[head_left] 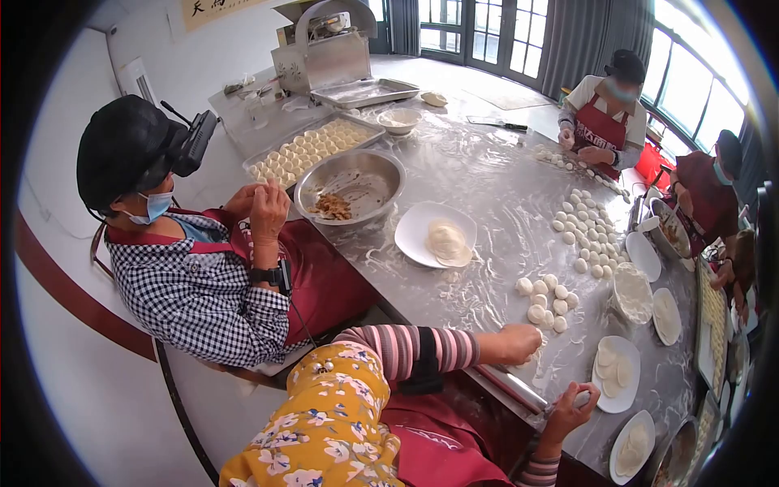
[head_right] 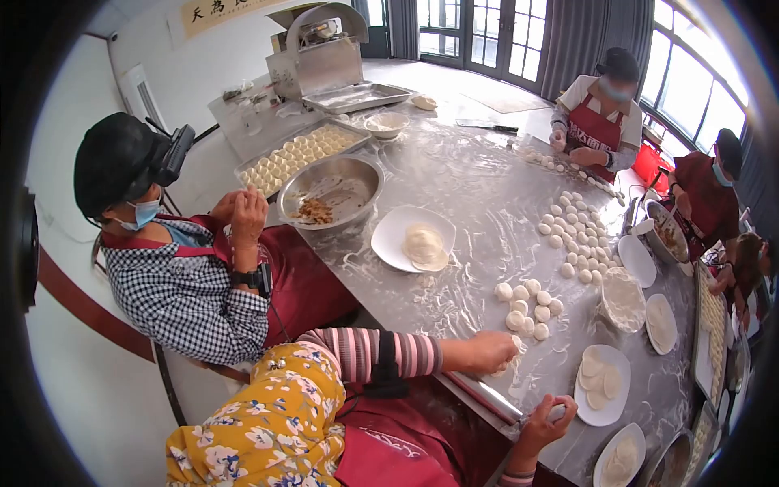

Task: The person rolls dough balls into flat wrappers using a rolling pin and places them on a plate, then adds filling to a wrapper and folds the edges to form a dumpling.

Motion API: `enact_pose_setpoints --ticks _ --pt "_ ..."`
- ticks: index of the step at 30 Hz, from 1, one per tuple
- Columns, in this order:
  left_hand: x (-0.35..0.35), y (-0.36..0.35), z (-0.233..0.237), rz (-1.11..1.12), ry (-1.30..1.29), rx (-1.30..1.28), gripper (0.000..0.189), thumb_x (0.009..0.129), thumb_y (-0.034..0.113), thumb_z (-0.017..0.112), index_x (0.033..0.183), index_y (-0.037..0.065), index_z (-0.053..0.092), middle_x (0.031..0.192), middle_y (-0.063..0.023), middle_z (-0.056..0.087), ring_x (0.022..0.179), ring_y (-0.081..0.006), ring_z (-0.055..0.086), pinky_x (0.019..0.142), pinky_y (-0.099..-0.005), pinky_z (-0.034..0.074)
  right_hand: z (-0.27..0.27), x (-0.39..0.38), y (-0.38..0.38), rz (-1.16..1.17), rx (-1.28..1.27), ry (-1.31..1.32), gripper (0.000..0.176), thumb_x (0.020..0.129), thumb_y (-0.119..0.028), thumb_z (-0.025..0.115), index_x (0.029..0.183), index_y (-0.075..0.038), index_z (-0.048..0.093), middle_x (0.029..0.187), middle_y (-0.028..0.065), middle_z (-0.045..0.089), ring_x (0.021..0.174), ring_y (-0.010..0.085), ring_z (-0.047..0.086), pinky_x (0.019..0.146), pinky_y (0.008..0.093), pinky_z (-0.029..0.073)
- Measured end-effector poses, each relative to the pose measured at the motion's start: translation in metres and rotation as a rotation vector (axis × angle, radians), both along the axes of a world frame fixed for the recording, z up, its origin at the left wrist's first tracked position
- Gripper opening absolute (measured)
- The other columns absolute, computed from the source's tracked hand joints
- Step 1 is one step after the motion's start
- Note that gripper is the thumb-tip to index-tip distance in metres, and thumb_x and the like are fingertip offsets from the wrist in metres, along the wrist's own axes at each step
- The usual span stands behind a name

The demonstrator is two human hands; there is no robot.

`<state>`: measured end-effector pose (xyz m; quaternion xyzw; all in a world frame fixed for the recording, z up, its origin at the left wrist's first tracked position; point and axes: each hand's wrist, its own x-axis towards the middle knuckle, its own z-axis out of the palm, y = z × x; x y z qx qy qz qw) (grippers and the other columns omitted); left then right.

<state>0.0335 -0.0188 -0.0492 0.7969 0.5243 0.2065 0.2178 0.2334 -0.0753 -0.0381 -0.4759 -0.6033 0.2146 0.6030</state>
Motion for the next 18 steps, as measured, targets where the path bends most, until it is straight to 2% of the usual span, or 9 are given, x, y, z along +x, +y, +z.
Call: enact_pose_setpoints --ticks 6,9,11,12,13,14,16,17,18 --pt "-0.002 -0.004 0.014 0.016 -0.019 -0.110 0.010 0.068 0.012 0.067 0.075 0.007 0.063 0.076 -0.0141 0.064 0.077 -0.0332 0.062 0.065 -0.0435 0.048 -0.006 0.002 0.024 0.010 -0.035 -0.004 0.012 0.089 -0.003 0.056 0.090 -0.005 0.045 0.072 0.0014 0.045 0.045 0.0053 0.041 0.037 0.0209 0.034" --pt "-0.009 0.000 0.007 0.050 -0.090 -0.168 0.010 0.067 0.013 0.067 0.074 0.007 0.063 0.076 -0.0154 0.064 0.076 -0.0335 0.063 0.065 -0.0427 0.049 -0.012 0.005 0.024 -0.008 0.050 -0.062 0.010 0.089 -0.002 0.055 0.090 -0.005 0.045 0.072 0.0012 0.045 0.044 0.0050 0.041 0.037 0.0204 0.034" --pt "-0.014 -0.001 0.000 0.059 -0.175 -0.155 0.012 0.066 0.015 0.066 0.073 0.005 0.064 0.074 -0.0171 0.063 0.074 -0.0336 0.062 0.065 -0.0420 0.048 -0.002 0.006 0.004 0.029 -0.087 0.017 0.013 0.085 0.001 0.056 0.092 -0.003 0.046 0.075 0.0043 0.045 0.053 0.0085 0.043 0.043 0.0243 0.036" --pt "-0.016 -0.004 0.002 0.066 -0.205 -0.158 0.014 0.066 0.016 0.065 0.073 0.005 0.064 0.074 -0.0177 0.063 0.072 -0.0338 0.062 0.065 -0.0420 0.048 -0.003 0.009 0.003 -0.032 -0.008 -0.103 0.015 0.083 0.001 0.058 0.092 -0.003 0.046 0.077 0.0071 0.048 0.058 0.0150 0.047 0.052 0.0283 0.041" --pt "-0.020 -0.006 0.006 0.059 -0.240 -0.172 0.016 0.065 0.018 0.065 0.073 0.004 0.064 0.073 -0.0182 0.063 0.071 -0.0340 0.062 0.065 -0.0420 0.048 -0.011 0.013 0.015 -0.129 0.276 -0.373 0.018 0.081 0.001 0.059 0.092 -0.002 0.047 0.079 0.0105 0.049 0.064 0.0233 0.049 0.061 0.0338 0.043" --pt "-0.021 -0.008 0.015 0.061 -0.201 -0.221 0.016 0.066 0.018 0.064 0.071 0.003 0.064 0.072 -0.0183 0.062 0.070 -0.0334 0.062 0.065 -0.0418 0.048 -0.011 0.009 0.019 -0.146 0.251 -0.360 0.020 0.079 0.001 0.060 0.093 -0.003 0.047 0.080 0.0125 0.051 0.070 0.0285 0.049 0.068 0.0371 0.043" --pt "-0.019 -0.006 0.019 0.026 -0.121 -0.215 0.016 0.067 0.018 0.063 0.074 0.004 0.066 0.073 -0.0181 0.064 0.071 -0.0324 0.063 0.065 -0.0407 0.049 -0.010 0.004 0.037 -0.187 0.211 -0.377 0.022 0.077 0.001 0.063 0.093 -0.005 0.049 0.075 0.0109 0.052 0.063 0.0260 0.050 0.060 0.0367 0.043" --pt "-0.016 -0.005 0.020 0.025 -0.110 -0.236 0.016 0.068 0.018 0.063 0.076 0.005 0.067 0.074 -0.0173 0.064 0.072 -0.0316 0.063 0.066 -0.0402 0.049 -0.009 0.000 0.050 -0.203 0.329 -0.405 0.022 0.077 0.000 0.065 0.090 -0.006 0.049 0.074 0.0110 0.053 0.062 0.0260 0.053 0.057 0.0365 0.043" --pt "-0.014 -0.002 0.019 -0.003 -0.097 -0.216 0.015 0.070 0.019 0.065 0.077 0.005 0.067 0.074 -0.0161 0.065 0.072 -0.0304 0.063 0.066 -0.0400 0.049 -0.010 0.000 0.053 -0.132 0.100 -0.276 0.021 0.078 -0.001 0.066 0.089 -0.007 0.049 0.072 0.0112 0.055 0.058 0.0238 0.056 0.052 0.0338 0.043"
